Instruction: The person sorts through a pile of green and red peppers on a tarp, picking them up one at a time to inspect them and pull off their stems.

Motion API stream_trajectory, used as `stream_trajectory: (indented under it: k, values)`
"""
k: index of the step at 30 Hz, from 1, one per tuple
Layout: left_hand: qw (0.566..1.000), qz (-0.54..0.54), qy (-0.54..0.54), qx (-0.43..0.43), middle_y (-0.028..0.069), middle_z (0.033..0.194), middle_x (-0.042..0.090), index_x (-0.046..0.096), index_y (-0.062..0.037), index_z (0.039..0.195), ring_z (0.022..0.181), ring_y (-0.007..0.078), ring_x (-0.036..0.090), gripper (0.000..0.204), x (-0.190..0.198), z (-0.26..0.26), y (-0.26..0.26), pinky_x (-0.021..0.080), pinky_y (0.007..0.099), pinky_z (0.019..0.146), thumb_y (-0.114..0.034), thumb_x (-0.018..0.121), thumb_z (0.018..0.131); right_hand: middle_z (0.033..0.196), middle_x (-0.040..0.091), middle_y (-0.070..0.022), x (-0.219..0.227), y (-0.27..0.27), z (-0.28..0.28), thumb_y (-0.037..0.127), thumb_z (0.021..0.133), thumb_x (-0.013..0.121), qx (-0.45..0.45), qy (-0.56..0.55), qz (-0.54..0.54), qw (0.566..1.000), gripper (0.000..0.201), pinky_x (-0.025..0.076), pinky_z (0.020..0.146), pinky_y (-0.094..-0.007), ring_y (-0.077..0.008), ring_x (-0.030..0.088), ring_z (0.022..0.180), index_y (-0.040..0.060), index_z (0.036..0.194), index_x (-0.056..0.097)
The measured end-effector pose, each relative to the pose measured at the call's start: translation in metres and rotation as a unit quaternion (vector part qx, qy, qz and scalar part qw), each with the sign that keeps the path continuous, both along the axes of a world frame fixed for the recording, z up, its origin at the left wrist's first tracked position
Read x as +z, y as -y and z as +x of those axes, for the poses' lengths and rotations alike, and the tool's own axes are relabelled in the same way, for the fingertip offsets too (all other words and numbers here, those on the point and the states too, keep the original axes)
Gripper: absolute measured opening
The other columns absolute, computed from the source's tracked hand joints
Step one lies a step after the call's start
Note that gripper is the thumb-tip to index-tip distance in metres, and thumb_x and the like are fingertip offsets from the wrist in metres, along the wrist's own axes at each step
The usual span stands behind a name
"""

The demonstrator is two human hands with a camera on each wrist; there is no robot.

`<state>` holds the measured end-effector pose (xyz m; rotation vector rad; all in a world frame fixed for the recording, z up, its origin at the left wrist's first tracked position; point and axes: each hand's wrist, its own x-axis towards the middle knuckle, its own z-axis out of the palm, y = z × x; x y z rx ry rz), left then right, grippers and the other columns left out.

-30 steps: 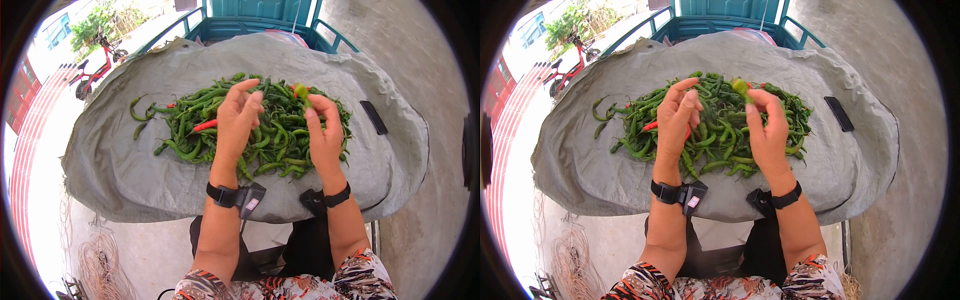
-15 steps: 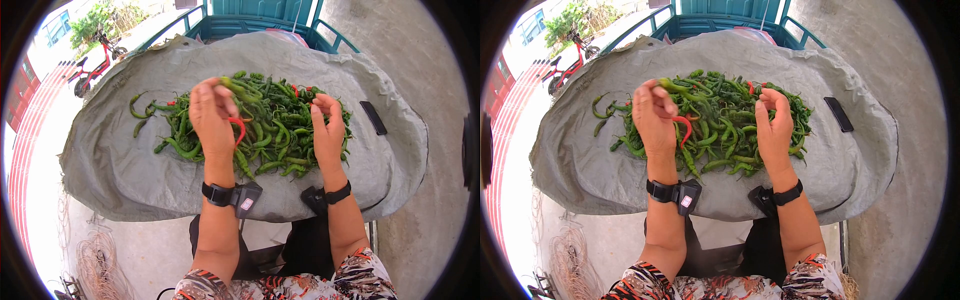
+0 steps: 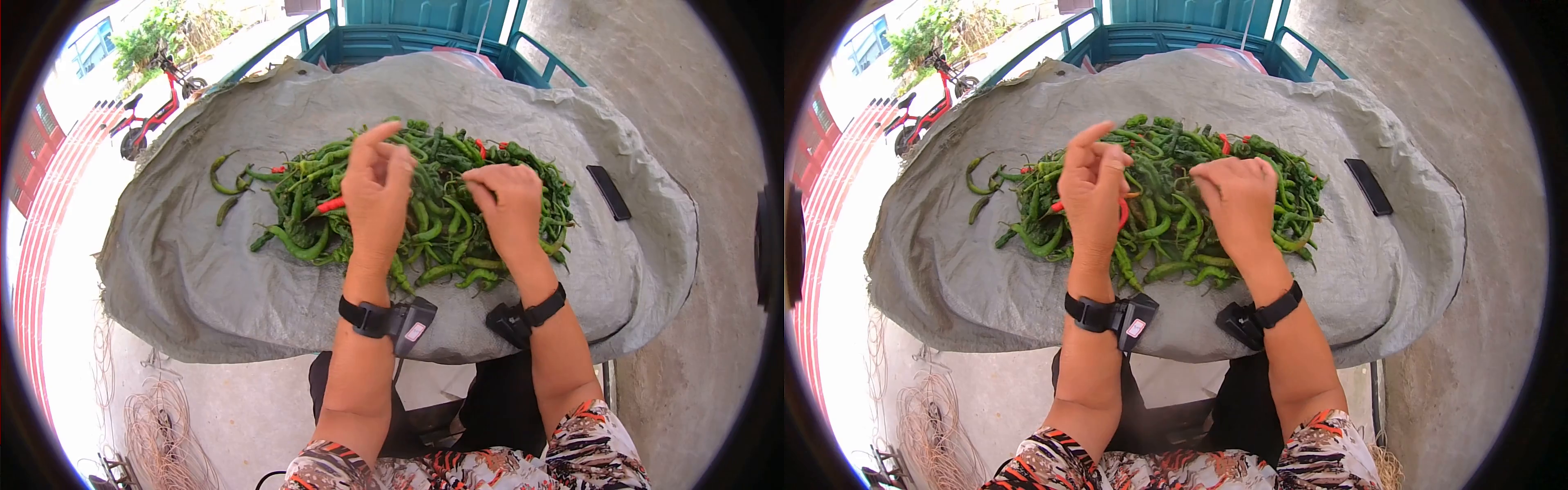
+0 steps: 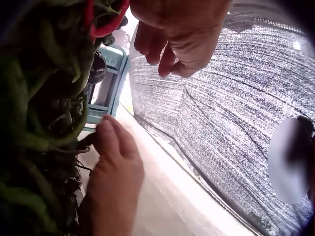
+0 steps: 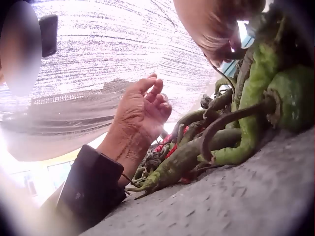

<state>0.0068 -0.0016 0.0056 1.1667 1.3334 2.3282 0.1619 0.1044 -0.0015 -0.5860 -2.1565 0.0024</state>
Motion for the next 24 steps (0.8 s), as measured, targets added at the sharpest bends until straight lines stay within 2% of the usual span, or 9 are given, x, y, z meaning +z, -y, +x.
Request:
stream_trajectory:
  k: [2, 3, 7, 9, 13, 16, 20, 22, 24]
  values:
    - [0.996, -0.036, -0.084, -0.010, -0.0016, 0.085, 0.060, 0.061, -0.0049, 0.122, 0.062, 0.0031, 0.048, 0.028, -0.005, 0.000, -0.005, 0.042, 0.0192, 0.054, -0.005, 0.061, 0.094, 0.092, 0.068, -0.0019, 0.012, 0.002, 0.002, 0.012, 0.081, 0.074, 0.008, -0.089, -0.009, 0.996, 0.014, 0.042, 0.094, -0.0405, -0.0239, 0.061, 0.090, 0.0153, 0.095, 0.075]
    - [0.994, -0.064, -0.083, -0.028, -0.0030, 0.083, 0.059, 0.064, -0.0063, 0.119, 0.063, 0.0031, 0.048, 0.029, -0.003, 0.002, -0.005, 0.041, 0.0201, 0.055, -0.004, 0.065, 0.090, 0.093, 0.068, -0.0049, 0.019, 0.010, 0.003, 0.008, 0.083, 0.074, 0.025, -0.143, -0.062, 0.988, 0.014, 0.047, 0.083, -0.0343, -0.0224, 0.062, 0.086, 0.0123, 0.096, 0.075]
    - [0.971, -0.126, -0.203, -0.017, -0.0008, 0.090, 0.061, 0.065, -0.0069, 0.122, 0.063, 0.0038, 0.048, 0.041, 0.001, 0.008, -0.004, 0.043, 0.0213, 0.059, -0.004, 0.074, 0.081, 0.099, 0.066, -0.0057, 0.031, 0.027, 0.008, 0.004, 0.088, 0.071, 0.072, -0.220, -0.136, 0.963, 0.013, 0.049, 0.078, -0.0279, -0.0162, 0.062, 0.089, 0.0081, 0.100, 0.074]
    - [0.975, -0.108, -0.189, -0.036, 0.0007, 0.097, 0.062, 0.065, -0.0077, 0.124, 0.063, 0.0046, 0.048, 0.044, 0.004, 0.010, -0.003, 0.043, 0.0214, 0.059, -0.005, 0.075, 0.081, 0.102, 0.066, -0.0052, 0.031, 0.029, 0.010, 0.003, 0.090, 0.069, 0.087, -0.224, -0.125, 0.963, 0.012, 0.049, 0.079, -0.0261, -0.0130, 0.063, 0.091, 0.0066, 0.101, 0.073]
    - [0.975, -0.091, -0.184, -0.084, 0.0044, 0.113, 0.062, 0.064, -0.0095, 0.129, 0.063, 0.0055, 0.050, 0.048, 0.009, 0.011, 0.000, 0.045, 0.0214, 0.061, -0.006, 0.075, 0.083, 0.105, 0.065, -0.0084, 0.036, 0.042, 0.010, 0.002, 0.093, 0.064, 0.187, -0.245, -0.161, 0.938, 0.016, 0.051, 0.080, -0.0260, -0.0157, 0.066, 0.093, 0.0033, 0.108, 0.070]
    - [0.970, -0.073, -0.212, -0.094, 0.0035, 0.109, 0.066, 0.063, -0.0094, 0.131, 0.061, 0.0054, 0.051, 0.045, 0.004, 0.010, -0.006, 0.046, 0.0218, 0.060, -0.007, 0.071, 0.087, 0.109, 0.064, -0.0110, 0.036, 0.050, 0.008, 0.004, 0.097, 0.061, 0.280, -0.280, -0.246, 0.885, 0.017, 0.052, 0.082, -0.0272, -0.0196, 0.068, 0.094, 0.0009, 0.111, 0.068]
    - [0.988, -0.099, -0.091, -0.080, 0.0020, 0.095, 0.070, 0.061, -0.0054, 0.130, 0.056, 0.0041, 0.050, 0.035, 0.007, 0.012, -0.003, 0.043, 0.0208, 0.054, -0.012, 0.063, 0.096, 0.111, 0.063, -0.0112, 0.042, 0.052, 0.012, 0.011, 0.097, 0.061, 0.300, -0.296, -0.340, 0.841, 0.018, 0.053, 0.082, -0.0300, -0.0211, 0.069, 0.095, 0.0004, 0.111, 0.067]
    - [0.995, -0.089, -0.022, -0.034, 0.0013, 0.088, 0.071, 0.060, -0.0032, 0.130, 0.055, 0.0032, 0.049, 0.032, 0.010, 0.009, -0.001, 0.041, 0.0201, 0.051, -0.015, 0.058, 0.099, 0.108, 0.063, -0.0107, 0.043, 0.045, 0.014, 0.013, 0.094, 0.064, 0.221, -0.231, -0.319, 0.892, 0.019, 0.052, 0.082, -0.0319, -0.0211, 0.067, 0.094, 0.0022, 0.110, 0.068]
    - [0.999, -0.027, 0.025, 0.034, 0.0028, 0.090, 0.071, 0.056, -0.0008, 0.132, 0.055, 0.0030, 0.049, 0.034, 0.006, 0.006, -0.002, 0.040, 0.0194, 0.049, -0.017, 0.056, 0.102, 0.104, 0.064, -0.0107, 0.034, 0.033, 0.011, 0.014, 0.090, 0.067, 0.056, -0.087, -0.210, 0.972, 0.021, 0.052, 0.082, -0.0344, -0.0222, 0.066, 0.094, 0.0047, 0.109, 0.068]
